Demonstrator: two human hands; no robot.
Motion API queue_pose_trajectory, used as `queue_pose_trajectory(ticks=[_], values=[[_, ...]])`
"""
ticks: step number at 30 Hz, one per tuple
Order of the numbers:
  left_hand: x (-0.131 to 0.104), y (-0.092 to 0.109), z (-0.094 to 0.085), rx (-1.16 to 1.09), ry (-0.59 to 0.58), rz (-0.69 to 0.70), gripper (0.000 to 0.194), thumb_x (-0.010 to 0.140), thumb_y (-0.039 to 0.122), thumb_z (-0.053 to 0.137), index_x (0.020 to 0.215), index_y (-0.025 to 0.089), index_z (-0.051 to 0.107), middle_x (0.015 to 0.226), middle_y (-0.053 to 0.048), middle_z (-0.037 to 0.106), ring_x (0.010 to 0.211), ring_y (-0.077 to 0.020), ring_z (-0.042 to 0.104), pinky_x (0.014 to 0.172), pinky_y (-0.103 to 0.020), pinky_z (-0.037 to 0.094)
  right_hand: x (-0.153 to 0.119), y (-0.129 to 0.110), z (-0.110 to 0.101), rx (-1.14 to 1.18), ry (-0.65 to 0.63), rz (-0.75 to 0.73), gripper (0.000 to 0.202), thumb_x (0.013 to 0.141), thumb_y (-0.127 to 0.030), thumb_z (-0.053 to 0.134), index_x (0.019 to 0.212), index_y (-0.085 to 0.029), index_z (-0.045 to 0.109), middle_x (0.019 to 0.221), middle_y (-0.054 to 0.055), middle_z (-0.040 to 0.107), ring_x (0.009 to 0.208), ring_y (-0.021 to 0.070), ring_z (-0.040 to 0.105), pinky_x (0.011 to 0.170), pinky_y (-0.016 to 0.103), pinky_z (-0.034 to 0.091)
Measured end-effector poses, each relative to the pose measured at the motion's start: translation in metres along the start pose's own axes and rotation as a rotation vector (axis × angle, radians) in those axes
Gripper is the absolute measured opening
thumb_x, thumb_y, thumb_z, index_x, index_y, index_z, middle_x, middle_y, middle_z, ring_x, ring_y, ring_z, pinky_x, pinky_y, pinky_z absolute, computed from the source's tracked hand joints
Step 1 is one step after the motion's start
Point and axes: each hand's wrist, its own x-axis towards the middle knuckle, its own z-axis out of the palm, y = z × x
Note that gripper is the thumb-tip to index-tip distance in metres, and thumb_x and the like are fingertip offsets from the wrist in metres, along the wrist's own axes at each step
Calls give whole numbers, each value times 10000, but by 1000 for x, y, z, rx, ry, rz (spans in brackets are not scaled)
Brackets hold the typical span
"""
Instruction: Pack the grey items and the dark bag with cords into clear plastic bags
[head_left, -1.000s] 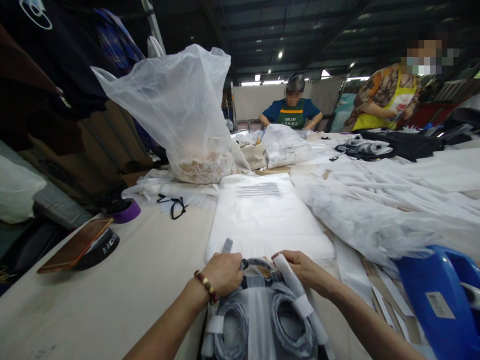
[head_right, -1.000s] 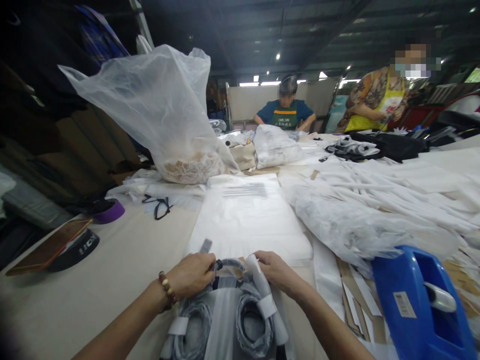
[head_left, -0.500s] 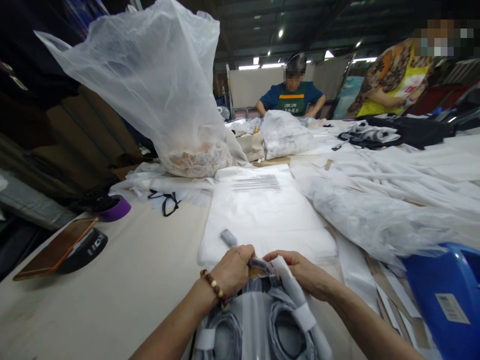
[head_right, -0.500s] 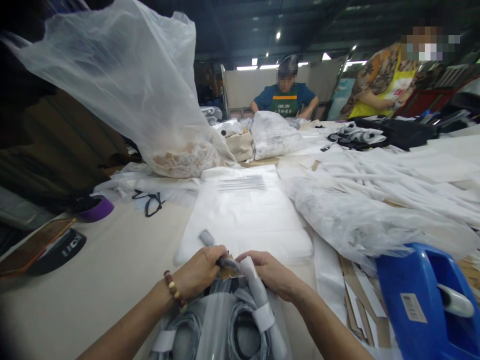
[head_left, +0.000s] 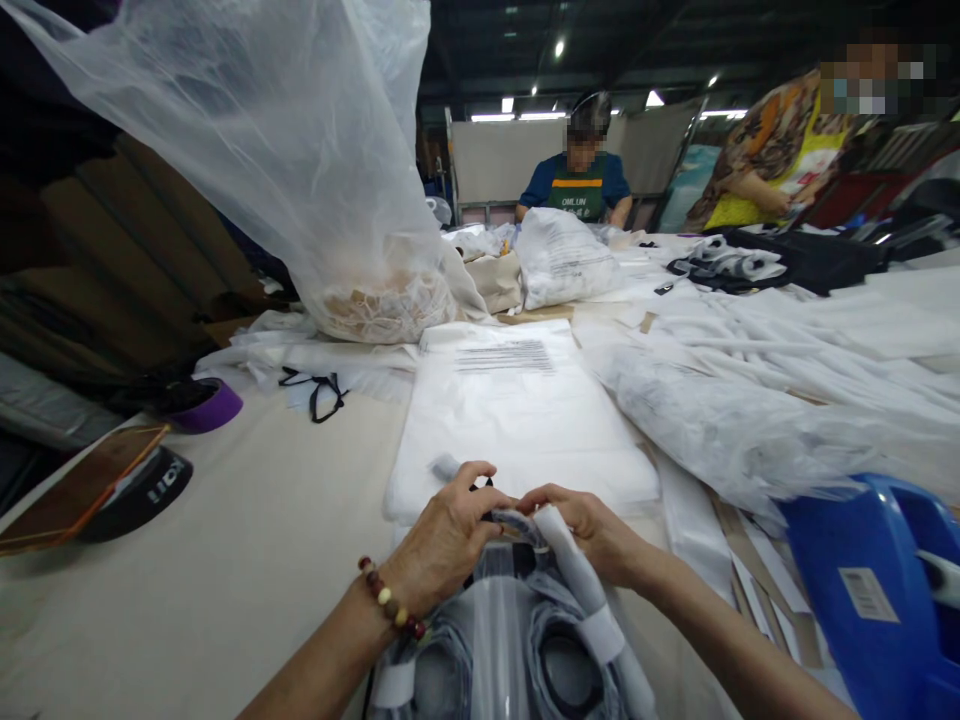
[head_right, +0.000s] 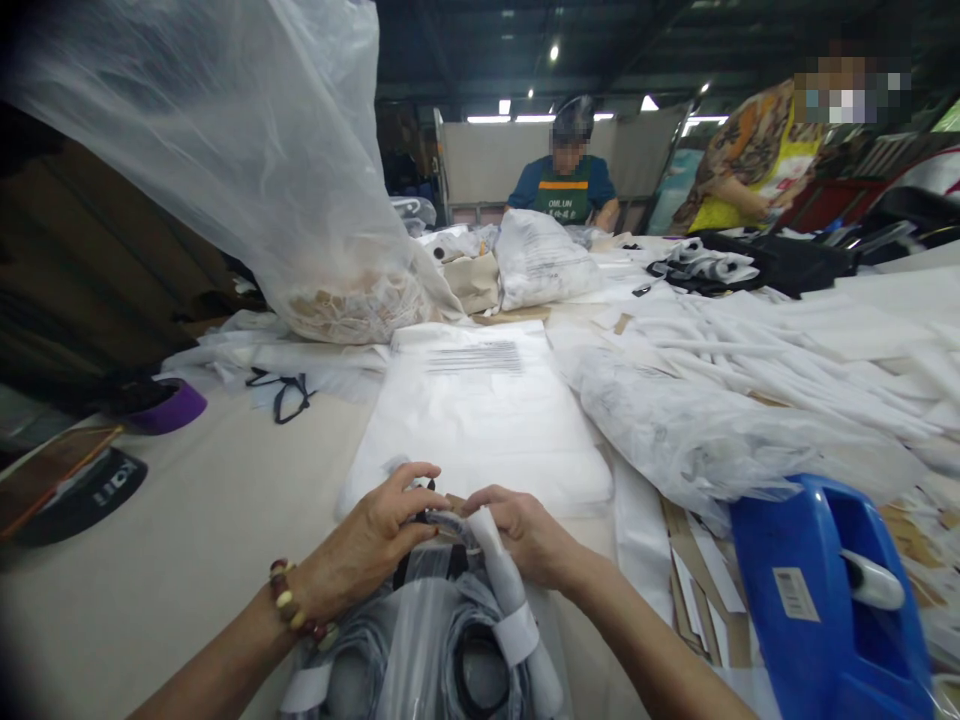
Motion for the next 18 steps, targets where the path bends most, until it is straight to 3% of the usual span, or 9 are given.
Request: queue_pose_trajectory(ticks=[2, 6, 9, 12, 18], values=[[-3, -2, 0, 0, 5, 74, 282, 742, 52, 478, 919, 189, 649, 1258, -75, 485, 1080, -178, 525, 964, -325, 414, -11, -5, -7, -222, -9, -36, 214, 829, -193, 486, 798, -208, 697, 852, 37, 635, 785, 150, 555, 721, 250, 420], [-5, -3, -1, 6, 1, 167, 226, 739, 82, 477, 885, 175, 623, 1038, -62, 606, 969, -165, 560, 906, -314, 448, -27, -12, -18, -462, -75, -56, 305, 829, -103, 399, 795, -203, 685, 802, 49, 640, 735, 151, 540, 652, 239, 398], [-6, -3, -2, -16, -6, 184, 236, 706, 56, 465, 872, 167, 591, 944, -52, 611, 909, -158, 558, 852, -309, 461, -26, -12, -19, -397, -110, 40, 291, 766, -68, 394, 756, -191, 658, 814, 41, 630, 771, 156, 548, 663, 234, 390], [-11, -2, -1, -42, 26, 231, 239, 709, 35, 443, 857, 171, 571, 945, -49, 601, 899, -152, 553, 838, -302, 456, -19, -13, -16, -309, -124, 133, 230, 732, -96, 391, 669, -172, 599, 668, 6, 584, 636, 131, 507, 568, 218, 359], [-25, 9, -4, -106, 83, 315, 243, 726, 17, 443, 853, 172, 580, 933, -35, 600, 885, -130, 566, 809, -246, 459, -11, -29, -14, -224, -170, 164, 197, 756, -182, 394, 698, -164, 582, 655, -6, 568, 602, 117, 474, 534, 210, 350]])
